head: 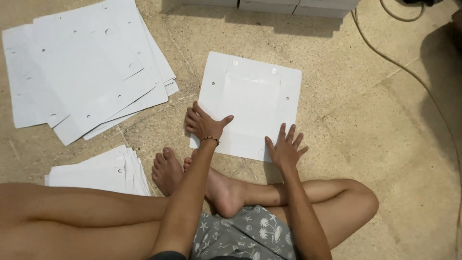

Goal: Folding flat cardboard sheets into finished boxes

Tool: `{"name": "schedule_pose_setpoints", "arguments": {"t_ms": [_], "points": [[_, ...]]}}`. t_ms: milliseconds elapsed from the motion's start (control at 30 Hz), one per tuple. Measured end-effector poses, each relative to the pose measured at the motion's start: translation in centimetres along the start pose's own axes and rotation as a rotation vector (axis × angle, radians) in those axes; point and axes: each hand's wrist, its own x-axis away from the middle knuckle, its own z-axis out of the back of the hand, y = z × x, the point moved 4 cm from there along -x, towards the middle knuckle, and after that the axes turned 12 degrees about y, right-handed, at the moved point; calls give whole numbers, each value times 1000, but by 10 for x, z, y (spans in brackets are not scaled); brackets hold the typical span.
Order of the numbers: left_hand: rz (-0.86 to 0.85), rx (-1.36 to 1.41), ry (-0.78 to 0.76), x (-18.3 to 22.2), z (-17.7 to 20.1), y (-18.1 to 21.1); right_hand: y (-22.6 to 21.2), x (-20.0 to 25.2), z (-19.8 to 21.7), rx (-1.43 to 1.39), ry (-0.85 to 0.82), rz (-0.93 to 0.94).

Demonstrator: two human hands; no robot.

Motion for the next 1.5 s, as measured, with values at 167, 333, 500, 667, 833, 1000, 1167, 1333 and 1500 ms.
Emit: {"name": "schedule_pose_setpoints", "arguments": {"t_ms": [167, 333, 500, 667, 833, 1000, 1167, 1333, 1500], "points": [[129, -126, -96, -24, 0, 1, -14, 3, 25, -38, -8, 21], [187, 115, -164, -104, -61, -50, 17, -12, 24, -171, -7, 43], [-548, 638, -142, -58, 119, 139, 23, -14, 75, -1209, 81, -191], [-1268, 638, 2, 21, 224, 224, 54, -23, 97, -2059, -71, -212], [-1428, 413, -82, 6, 173, 188, 94, -37, 75, -2012, 273, -454], [-1132, -595, -224, -72, 11, 66, 82, -51, 10, -1637, -63, -577], [-837, -496, -302, -14, 29, 82, 48, -38, 0, -1450, -74, -578], [-815, -288, -316, 26, -16, 95, 42, -19, 11, -1116, -241, -574], [-850, -275, -313, 37, -46, 94, 26, 3, 76, -388, 571, -61]]}}
